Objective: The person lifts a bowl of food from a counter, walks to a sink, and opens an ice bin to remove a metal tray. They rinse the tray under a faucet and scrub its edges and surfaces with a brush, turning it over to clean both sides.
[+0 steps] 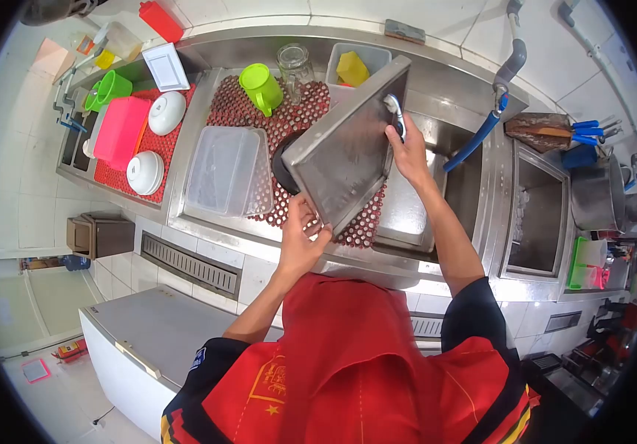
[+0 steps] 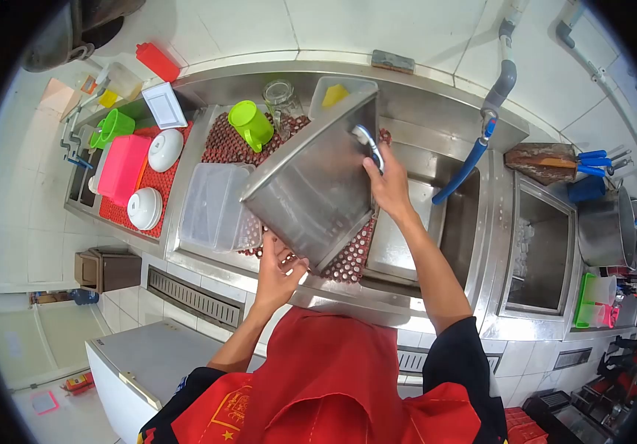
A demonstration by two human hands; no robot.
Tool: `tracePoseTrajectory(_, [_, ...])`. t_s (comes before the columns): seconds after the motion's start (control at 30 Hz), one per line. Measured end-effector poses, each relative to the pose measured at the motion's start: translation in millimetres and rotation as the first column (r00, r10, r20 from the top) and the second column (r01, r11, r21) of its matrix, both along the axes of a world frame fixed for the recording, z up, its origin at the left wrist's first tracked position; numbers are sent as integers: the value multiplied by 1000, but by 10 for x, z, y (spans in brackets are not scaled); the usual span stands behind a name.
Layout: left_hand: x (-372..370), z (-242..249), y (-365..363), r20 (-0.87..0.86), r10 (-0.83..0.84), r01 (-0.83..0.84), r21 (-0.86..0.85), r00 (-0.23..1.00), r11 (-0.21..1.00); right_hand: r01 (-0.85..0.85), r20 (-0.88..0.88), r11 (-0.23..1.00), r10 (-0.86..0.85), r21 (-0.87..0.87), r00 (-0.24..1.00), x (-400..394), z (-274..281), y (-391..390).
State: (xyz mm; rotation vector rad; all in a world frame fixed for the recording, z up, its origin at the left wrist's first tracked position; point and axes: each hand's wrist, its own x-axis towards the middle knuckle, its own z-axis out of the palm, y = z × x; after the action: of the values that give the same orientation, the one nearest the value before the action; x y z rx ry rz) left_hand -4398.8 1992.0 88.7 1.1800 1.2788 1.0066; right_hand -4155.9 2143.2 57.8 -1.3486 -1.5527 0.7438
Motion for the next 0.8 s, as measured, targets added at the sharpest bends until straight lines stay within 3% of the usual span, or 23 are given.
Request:
tracePoseTrajectory(0.1, [-31,-70,-87,-2,-19,19,14,1000,1000,-56,-46,994,60,89,997,-68,-40,30])
tracePoseTrajectory(0.13, [-144,-100,-78,-117,-187,178,-80,975,981,-75,-58,997,73,-30,996,-75,-15,11])
tracePoseTrajectory(0.23, [-259,294,-18,-216,-239,268,116,947,956,-92,-31,989,97,116,995,-121,-91,8])
tracePoseTrajectory(0.27, [-296,522,77,-234,-282,339,261,931,904,-117,-34,989,120,96,992,-125,-104,8])
tracePoseTrajectory(0.37, [-264,978,180,137,-396,318,389,908,865,-139,-32,990,140,21,990,-153,-7,-46])
tracePoseTrajectory(0.47, [-158,1334,242,-82,-362,369,303,929,879,-205,6,976,205,71,979,-133,61,-37])
tracePoseTrajectory(0.57, [-141,1479,322,-151,-360,386,202,921,900,-239,100,902,218,359,971,87,310,0])
tracePoseTrajectory(0.63, [-132,1489,308,-169,-350,382,227,921,896,-132,-29,978,138,159,990,421,374,-43])
tracePoseTrajectory(0.67, [-127,1540,321,-201,-359,398,211,911,893,-18,-132,987,40,161,990,465,441,30])
tracePoseTrajectory(0.7, [-124,1596,344,-234,-368,413,190,900,891,44,141,989,-65,142,988,495,750,129])
tracePoseTrajectory(0.77, [-93,1629,448,-244,-392,442,204,887,873,123,559,948,-274,293,782,354,856,489])
tracePoseTrajectory(0.8, [-87,1644,539,-278,-409,472,216,869,855,48,698,976,-186,213,691,285,860,692])
